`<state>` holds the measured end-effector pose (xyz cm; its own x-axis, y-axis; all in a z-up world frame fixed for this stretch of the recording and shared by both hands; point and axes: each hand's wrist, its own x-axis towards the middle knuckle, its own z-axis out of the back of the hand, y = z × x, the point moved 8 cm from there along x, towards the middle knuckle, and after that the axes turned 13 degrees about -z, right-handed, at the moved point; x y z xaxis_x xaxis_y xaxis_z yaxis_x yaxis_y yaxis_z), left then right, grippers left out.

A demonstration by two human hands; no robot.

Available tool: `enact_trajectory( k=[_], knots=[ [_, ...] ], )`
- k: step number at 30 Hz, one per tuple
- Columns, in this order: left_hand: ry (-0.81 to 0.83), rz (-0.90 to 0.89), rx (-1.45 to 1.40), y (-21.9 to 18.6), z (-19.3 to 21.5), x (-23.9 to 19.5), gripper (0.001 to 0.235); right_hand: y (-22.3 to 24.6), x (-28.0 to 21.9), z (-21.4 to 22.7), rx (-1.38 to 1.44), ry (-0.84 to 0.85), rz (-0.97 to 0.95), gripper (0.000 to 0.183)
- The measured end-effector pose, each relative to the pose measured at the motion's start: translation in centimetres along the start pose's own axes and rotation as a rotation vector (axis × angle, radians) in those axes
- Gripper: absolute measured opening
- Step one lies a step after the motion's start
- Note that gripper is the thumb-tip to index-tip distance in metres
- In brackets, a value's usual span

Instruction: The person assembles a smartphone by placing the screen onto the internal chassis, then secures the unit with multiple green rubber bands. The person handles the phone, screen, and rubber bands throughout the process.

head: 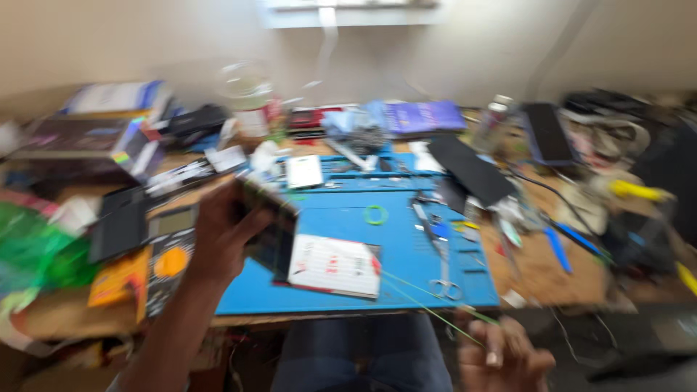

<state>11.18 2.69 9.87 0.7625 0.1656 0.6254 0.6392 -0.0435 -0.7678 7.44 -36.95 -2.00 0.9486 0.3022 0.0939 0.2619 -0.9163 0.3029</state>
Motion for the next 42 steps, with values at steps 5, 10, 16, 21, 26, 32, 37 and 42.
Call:
enact_trajectory(
  k=[5, 10, 16, 21, 26, 32, 37, 42],
  knots=[
    [0.249, -0.226, 0.332, -4.5, -5.2, -2.8, 0.025, -1.0, -0.3, -6.1, 0.450, 0.328, -0.219, 0.094],
    [1.388, -0.245, 1.065, -2.5, -14.6, -8.1, 0.015, -5.3, -0.3, -7.7, -0.214, 0.166, -0.724, 0.102],
    [1.318, 0.002, 0.917, -0.4, -18.1, -7.2, 0.025, -7.7, -1.6, -11.7, -1.527, 0.489, -0.174, 0.032],
    [0.640, 0.382, 0.362, 0.2, -12.8, -2.1, 0.030, -8.3, -1.9, -9.9, -1.744, 0.502, -0.059, 0.043],
    [0.414, 0.600, 0.520, 2.0, -3.3, -2.4, 0.028, -2.9, -4.7, -4.9, -1.688, 0.285, 0.055, 0.037],
    [0.149, 0.297, 0.154, -0.6, -0.7, -2.7, 0.026, -3.8, -6.1, -3.2, -1.206, 0.414, -0.002, 0.041],
    [0.151, -0.011, -0.022, -2.7, -5.0, -4.2, 0.021, -4.1, -4.0, -0.9, 0.336, 0.123, -0.230, 0.063],
    [0.776, -0.469, 0.655, -7.3, -15.0, -4.3, 0.023, -3.7, -1.9, -7.9, -0.122, 0.109, -0.400, 0.089]
  ],
)
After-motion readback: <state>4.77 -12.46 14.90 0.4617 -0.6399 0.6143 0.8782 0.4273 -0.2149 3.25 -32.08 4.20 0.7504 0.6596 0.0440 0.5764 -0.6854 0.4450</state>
